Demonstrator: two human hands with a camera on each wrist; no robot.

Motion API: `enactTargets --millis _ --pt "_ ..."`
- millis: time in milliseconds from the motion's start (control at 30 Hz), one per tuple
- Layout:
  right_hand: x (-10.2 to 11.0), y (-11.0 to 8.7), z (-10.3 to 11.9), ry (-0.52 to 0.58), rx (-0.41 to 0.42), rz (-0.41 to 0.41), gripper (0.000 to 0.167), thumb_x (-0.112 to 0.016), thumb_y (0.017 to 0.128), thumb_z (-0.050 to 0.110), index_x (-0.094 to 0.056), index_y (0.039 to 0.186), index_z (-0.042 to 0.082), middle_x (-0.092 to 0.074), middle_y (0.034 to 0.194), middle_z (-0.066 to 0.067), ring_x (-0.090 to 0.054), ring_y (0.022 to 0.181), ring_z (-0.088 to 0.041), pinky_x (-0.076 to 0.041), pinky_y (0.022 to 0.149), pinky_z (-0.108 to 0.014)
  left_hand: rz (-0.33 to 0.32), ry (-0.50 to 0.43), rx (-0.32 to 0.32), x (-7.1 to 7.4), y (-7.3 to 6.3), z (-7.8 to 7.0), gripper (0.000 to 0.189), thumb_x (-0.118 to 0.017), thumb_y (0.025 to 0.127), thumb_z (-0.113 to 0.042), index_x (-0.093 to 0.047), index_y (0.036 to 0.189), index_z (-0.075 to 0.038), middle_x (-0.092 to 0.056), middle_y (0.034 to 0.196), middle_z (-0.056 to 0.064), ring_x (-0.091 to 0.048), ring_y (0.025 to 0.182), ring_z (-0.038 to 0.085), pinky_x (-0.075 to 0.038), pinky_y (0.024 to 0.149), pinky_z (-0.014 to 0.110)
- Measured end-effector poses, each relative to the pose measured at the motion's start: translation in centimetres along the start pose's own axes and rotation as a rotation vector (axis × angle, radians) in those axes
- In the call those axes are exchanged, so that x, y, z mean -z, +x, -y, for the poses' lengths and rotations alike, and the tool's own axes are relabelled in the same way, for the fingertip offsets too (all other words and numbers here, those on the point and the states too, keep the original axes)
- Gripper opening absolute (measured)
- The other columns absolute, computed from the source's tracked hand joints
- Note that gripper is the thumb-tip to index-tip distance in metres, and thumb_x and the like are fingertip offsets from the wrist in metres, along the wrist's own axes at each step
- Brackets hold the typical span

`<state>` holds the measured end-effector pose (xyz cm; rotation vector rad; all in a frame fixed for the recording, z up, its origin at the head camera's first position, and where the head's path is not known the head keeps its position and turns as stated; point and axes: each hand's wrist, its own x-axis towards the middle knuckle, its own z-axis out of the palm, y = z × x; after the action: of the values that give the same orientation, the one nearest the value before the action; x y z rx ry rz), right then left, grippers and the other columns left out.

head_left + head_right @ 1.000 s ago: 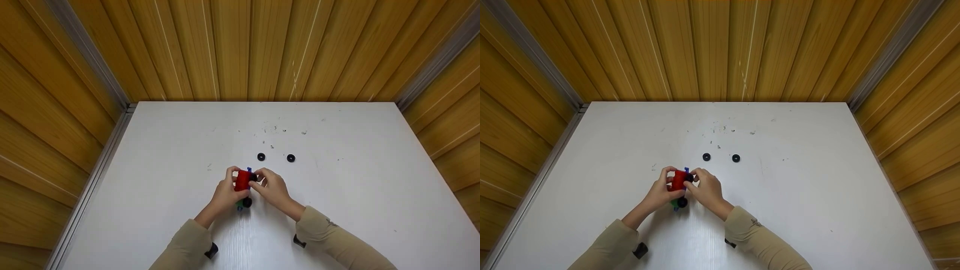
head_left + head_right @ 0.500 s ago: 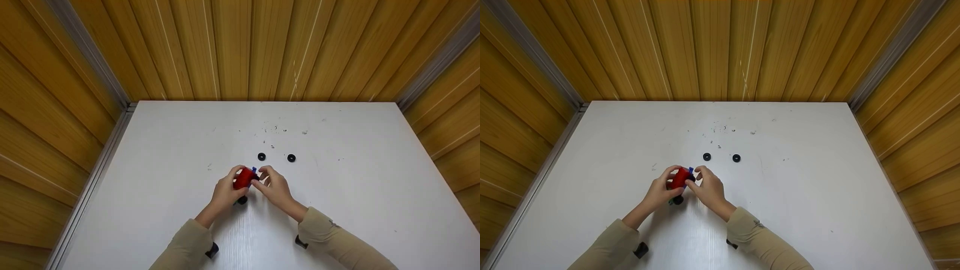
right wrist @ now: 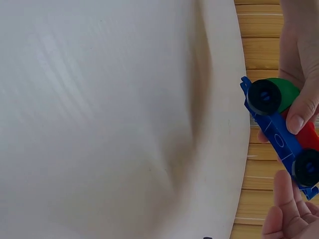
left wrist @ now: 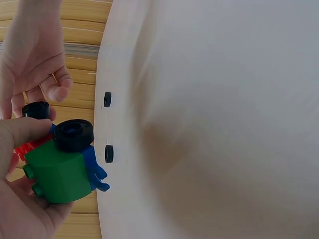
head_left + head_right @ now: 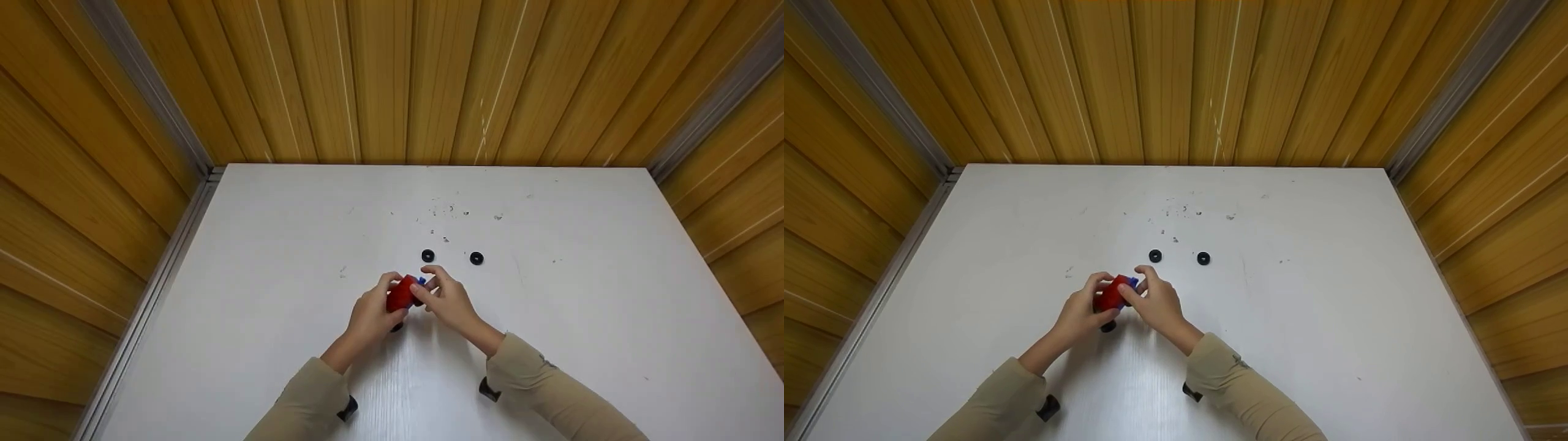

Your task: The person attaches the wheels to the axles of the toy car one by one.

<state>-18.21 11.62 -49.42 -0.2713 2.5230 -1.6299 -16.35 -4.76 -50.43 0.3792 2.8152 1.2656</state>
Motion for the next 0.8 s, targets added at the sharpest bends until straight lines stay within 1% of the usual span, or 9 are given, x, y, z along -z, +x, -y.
enactTargets --millis 100,167,267,367,433,467,600,667,800 --pt "0.3 -0.4 1.2 0.024 0.015 0.031 0.042 -0.058 0.084 0.018 -0.046 0.119 -0.001 -0.057 0.075 -0.013 -0.057 0.057 -0.025 -0.052 0.056 -0.037 -0.014 0.030 -0.024 0.0 0.0 0.1 0.051 -0.068 0.076 -0.015 -0.041 0.119 -0.015 -0.058 0.117 0.008 -0.058 0.099 0.025 -0.049 0.084 0.038" --pt "0.5 -0.7 2.1 0.028 0.018 0.051 0.041 -0.057 0.085 0.015 -0.046 0.119 -0.003 -0.057 0.075 -0.015 -0.057 0.060 -0.032 -0.051 0.059 -0.043 -0.014 0.044 -0.026 0.0 -0.1 0.2 0.050 -0.068 0.076 -0.015 -0.041 0.119 -0.015 -0.058 0.117 0.008 -0.058 0.099 0.024 -0.048 0.085 0.038" --pt "0.7 -1.2 3.0 0.015 0.015 0.083 0.039 -0.055 0.085 0.014 -0.047 0.119 -0.004 -0.057 0.077 -0.017 -0.056 0.065 -0.038 -0.052 0.059 -0.039 -0.014 0.060 -0.025 -0.1 -0.1 0.2 0.049 -0.068 0.076 -0.014 -0.042 0.117 -0.015 -0.059 0.115 0.007 -0.058 0.099 0.023 -0.048 0.086 0.037" --pt "0.7 -1.2 2.9 0.005 0.020 0.106 0.038 -0.054 0.086 0.013 -0.048 0.119 -0.003 -0.058 0.078 -0.018 -0.056 0.066 -0.040 -0.050 0.056 -0.030 -0.017 0.079 -0.030 -0.1 -0.2 0.3 0.048 -0.068 0.075 -0.013 -0.043 0.116 -0.016 -0.060 0.113 0.006 -0.059 0.097 0.022 -0.048 0.086 0.037" --pt "0.6 -1.0 2.3 0.018 0.027 0.116 0.037 -0.054 0.086 0.013 -0.049 0.118 -0.003 -0.058 0.079 -0.019 -0.056 0.065 -0.039 -0.049 0.055 -0.030 -0.021 0.092 -0.040 -0.1 -0.2 0.4 0.047 -0.068 0.075 -0.012 -0.044 0.116 -0.016 -0.061 0.111 0.006 -0.059 0.096 0.022 -0.048 0.086 0.037" --pt "0.5 -0.9 1.7 0.022 0.029 0.119 0.037 -0.055 0.086 0.014 -0.049 0.118 -0.003 -0.058 0.080 -0.018 -0.056 0.063 -0.036 -0.050 0.055 -0.030 -0.022 0.097 -0.044 -0.1 -0.2 0.5 0.047 -0.067 0.075 -0.012 -0.044 0.115 -0.016 -0.061 0.110 0.006 -0.059 0.096 0.021 -0.048 0.086 0.037" --pt "0.2 -0.3 -0.2 0.021 0.047 0.129 0.037 -0.058 0.084 0.016 -0.051 0.117 0.000 -0.059 0.081 -0.014 -0.053 0.058 -0.018 -0.048 0.053 -0.026 -0.027 0.108 -0.064 -0.1 -0.2 0.7 0.044 -0.067 0.076 -0.011 -0.046 0.114 -0.016 -0.062 0.107 0.006 -0.060 0.093 0.020 -0.049 0.085 0.035" --pt "0.1 -0.1 -0.9 0.007 0.061 0.134 0.040 -0.061 0.082 0.018 -0.051 0.117 0.002 -0.059 0.082 -0.012 -0.050 0.057 -0.011 -0.046 0.053 -0.021 -0.025 0.111 -0.066 0.0 -0.2 0.8 0.044 -0.067 0.076 -0.011 -0.046 0.114 -0.016 -0.062 0.107 0.005 -0.059 0.092 0.019 -0.049 0.084 0.034" --pt "0.1 -0.1 -1.5 -0.010 0.097 0.148 0.047 -0.065 0.078 0.020 -0.051 0.120 0.003 -0.058 0.082 -0.011 -0.049 0.058 -0.010 -0.043 0.053 -0.016 -0.016 0.131 -0.072 0.1 -0.2 0.9 0.043 -0.066 0.076 -0.011 -0.047 0.114 -0.018 -0.063 0.106 0.004 -0.059 0.091 0.017 -0.050 0.083 0.033"
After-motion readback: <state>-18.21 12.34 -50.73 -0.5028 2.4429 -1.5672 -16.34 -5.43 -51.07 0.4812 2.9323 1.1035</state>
